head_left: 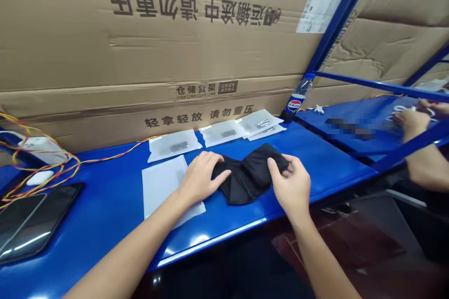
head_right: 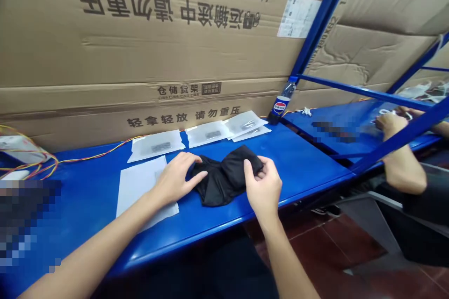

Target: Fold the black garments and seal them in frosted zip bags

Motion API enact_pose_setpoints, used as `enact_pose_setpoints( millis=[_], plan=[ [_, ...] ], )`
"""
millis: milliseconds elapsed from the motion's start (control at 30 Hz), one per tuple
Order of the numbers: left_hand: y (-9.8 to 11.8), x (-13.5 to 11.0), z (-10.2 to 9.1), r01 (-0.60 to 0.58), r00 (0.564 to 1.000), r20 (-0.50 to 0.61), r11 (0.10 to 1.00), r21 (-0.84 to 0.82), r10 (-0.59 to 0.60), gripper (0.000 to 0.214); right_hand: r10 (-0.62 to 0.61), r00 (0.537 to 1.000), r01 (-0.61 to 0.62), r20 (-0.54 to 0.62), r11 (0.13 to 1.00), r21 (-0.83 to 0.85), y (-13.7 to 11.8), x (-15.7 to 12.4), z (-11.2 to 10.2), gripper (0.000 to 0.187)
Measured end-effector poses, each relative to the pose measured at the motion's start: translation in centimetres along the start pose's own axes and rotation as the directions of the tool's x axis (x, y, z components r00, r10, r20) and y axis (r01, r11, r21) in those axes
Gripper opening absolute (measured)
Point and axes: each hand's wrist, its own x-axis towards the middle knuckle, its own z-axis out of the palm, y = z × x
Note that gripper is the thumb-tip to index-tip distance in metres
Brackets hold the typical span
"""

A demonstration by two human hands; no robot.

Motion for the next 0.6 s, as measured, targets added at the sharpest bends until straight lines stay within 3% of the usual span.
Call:
enact_pose_setpoints(
  millis=[100,167,333,433,533,600],
  plan=[
    [0.1,-0.2,0.5,-0.064,0.989,0.131,0.998,-0.029,0.067,0.033,-0.114,0.992,0.096,-0.061,0.966,-0.241,2.6,1.6,-1.3,0.053],
    [0.0,-0.1,0.4,-0.07,0.98,0.184,0.998,-0.011,0.07,0.033,-0.245,0.969,0.225,-0.035,0.931,-0.287,3.3,1.6,-1.6,0.049],
    [-0.4,-0.1,-1.6,-0.03,0.966,0.259,0.999,0.045,0.017,0.034,-0.389,0.882,0.452,0.266,0.858,-0.245,1.3,-0.7,0.0,0.054],
    [-1.1,-1.1,-3.1,0.026,0.958,0.281,0.993,0.117,-0.058,0.036,-0.363,0.885,0.43,0.292,0.877,-0.213,0.1,-1.2,1.1,0.047],
    [-2.2,-3.1,-4.6,0.107,0.947,0.279,0.977,0.186,-0.157,0.041,-0.264,0.927,0.3,0.265,0.948,-0.103,0.1,0.4,0.6,0.049],
    [-2.9,-4.6,-5.5,0.159,0.939,0.272,0.967,0.2,-0.211,0.045,-0.164,0.968,0.191,0.191,0.973,-0.129,1.0,2.2,-0.4,0.057]
  ],
)
